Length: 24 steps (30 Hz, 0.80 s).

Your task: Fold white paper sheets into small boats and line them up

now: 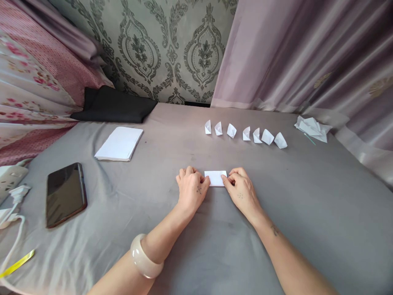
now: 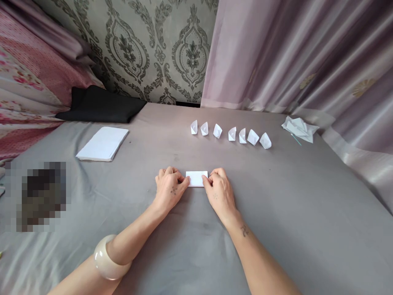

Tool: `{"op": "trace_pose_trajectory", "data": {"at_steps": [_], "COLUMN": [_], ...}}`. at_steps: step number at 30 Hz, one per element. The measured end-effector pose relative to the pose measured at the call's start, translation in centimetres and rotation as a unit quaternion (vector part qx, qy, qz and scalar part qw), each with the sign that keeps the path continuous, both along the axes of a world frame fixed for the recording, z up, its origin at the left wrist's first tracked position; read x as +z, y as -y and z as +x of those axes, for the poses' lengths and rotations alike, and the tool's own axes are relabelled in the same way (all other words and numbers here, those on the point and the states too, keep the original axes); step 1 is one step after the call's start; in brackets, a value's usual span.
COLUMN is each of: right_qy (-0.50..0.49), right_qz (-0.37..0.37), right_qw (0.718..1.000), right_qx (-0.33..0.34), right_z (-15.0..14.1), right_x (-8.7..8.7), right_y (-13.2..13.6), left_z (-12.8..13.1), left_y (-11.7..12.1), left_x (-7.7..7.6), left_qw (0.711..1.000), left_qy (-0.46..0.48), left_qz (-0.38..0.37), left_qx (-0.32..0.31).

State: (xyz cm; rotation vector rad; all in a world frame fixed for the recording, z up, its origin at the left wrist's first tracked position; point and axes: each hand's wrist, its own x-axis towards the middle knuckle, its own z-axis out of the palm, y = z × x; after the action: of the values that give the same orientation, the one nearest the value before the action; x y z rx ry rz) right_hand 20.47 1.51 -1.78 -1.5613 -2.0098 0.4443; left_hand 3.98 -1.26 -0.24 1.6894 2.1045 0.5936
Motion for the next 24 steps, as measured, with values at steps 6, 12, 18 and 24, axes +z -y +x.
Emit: {"op": "trace_pose_trajectory", "data": {"at_steps": [6, 12, 18, 24], "right_qy": [-0.001, -0.006, -0.01, -0.002], "right_qz": [-0.013, -0.028, -0.019, -0.019], "right_qw": [1.0, 1.0, 1.0, 1.0], "right_qx": [-0.007, -0.013, -0.014, -0.007], "right_z": [0.0, -0.06, -0.08, -0.05], "right_x": [-0.01, 0.15, 0.08, 0.0], "right_y": [-0.03, -0.03, 0.02, -0.03], "left_z": [-0.04, -0.01, 0.01, 0.03], "left_y": [-0.01, -0.1, -0.11, -0.13], "left_x": [0.22, 0.23, 0.16, 0.19], "left_qw": [1.0, 1.0, 1.0, 1.0], "left_qy": [0.004, -0.003, -0.013, -0.021], "left_qz": [-0.008, -0.009, -0.007, -0.008], "left_qx": [0.0, -0.003, -0.005, -0.006]}}
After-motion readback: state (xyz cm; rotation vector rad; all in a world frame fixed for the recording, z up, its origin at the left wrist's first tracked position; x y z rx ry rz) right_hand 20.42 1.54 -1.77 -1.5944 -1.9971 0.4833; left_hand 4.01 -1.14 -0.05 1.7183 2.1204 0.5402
